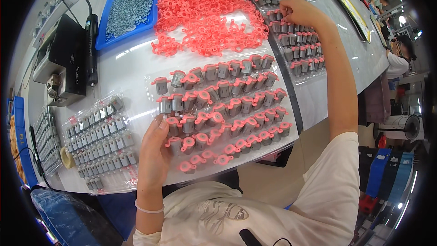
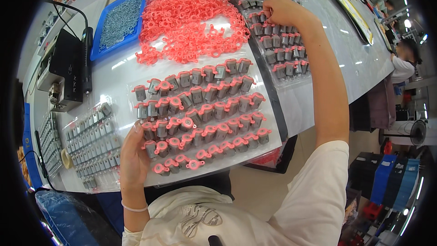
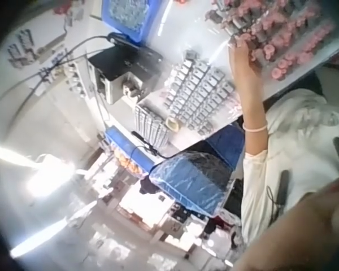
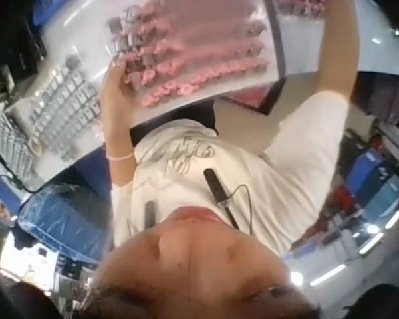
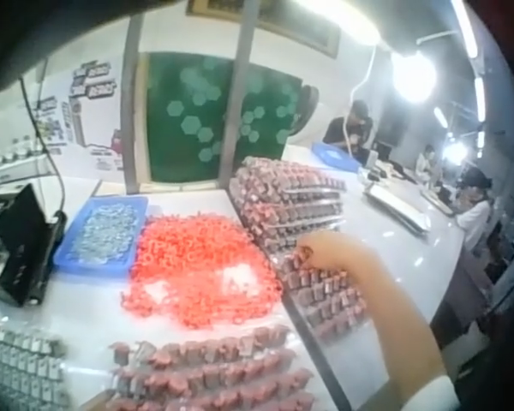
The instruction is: Assembling small plastic components by attaching pink rubber rings to grey blocks and organizing them in a tray.
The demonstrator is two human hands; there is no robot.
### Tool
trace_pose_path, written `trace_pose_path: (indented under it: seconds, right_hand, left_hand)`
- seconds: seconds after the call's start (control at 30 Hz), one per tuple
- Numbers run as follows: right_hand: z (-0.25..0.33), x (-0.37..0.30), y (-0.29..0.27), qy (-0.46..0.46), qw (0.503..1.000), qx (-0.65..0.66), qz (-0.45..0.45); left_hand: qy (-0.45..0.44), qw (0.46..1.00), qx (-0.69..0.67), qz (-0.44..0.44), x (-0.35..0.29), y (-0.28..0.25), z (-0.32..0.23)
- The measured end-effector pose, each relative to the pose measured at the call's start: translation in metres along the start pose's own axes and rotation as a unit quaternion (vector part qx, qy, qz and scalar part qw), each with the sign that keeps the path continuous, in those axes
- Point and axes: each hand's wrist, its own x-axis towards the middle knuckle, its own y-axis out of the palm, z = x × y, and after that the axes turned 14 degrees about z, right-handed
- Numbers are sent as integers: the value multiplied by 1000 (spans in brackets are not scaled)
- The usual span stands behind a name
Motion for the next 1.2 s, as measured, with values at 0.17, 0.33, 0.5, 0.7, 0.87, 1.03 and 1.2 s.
trace_pose_path:
  seconds: [0.17, 0.33, 0.5, 0.7, 0.87, 1.03, 1.2]
  right_hand:
    - [1, 0, -2, 6, 999, 30, 10]
    - [-6, -1, 0, -10, 998, 64, 6]
    - [-9, -7, 3, -23, 1000, 7, -14]
    - [-11, -13, 5, -26, 998, 9, -63]
    - [-9, -20, -4, -7, 996, 0, -91]
    - [-15, -13, 2, -56, 995, -47, -65]
    - [-10, -10, 2, -48, 994, -96, -36]
  left_hand:
    - [3, 1000, 9, 0, 0, 0, 0]
    - [0, 1000, 8, -10, 0, 1, -1]
    - [-3, 1000, 2, -5, 1, 0, -1]
    - [-1, 1000, 6, -5, 0, 1, -1]
    - [-1, 1000, 5, -15, 0, 4, -2]
    - [0, 1000, 12, -14, 0, 1, 1]
    - [7, 1000, 7, -4, 0, -1, 1]
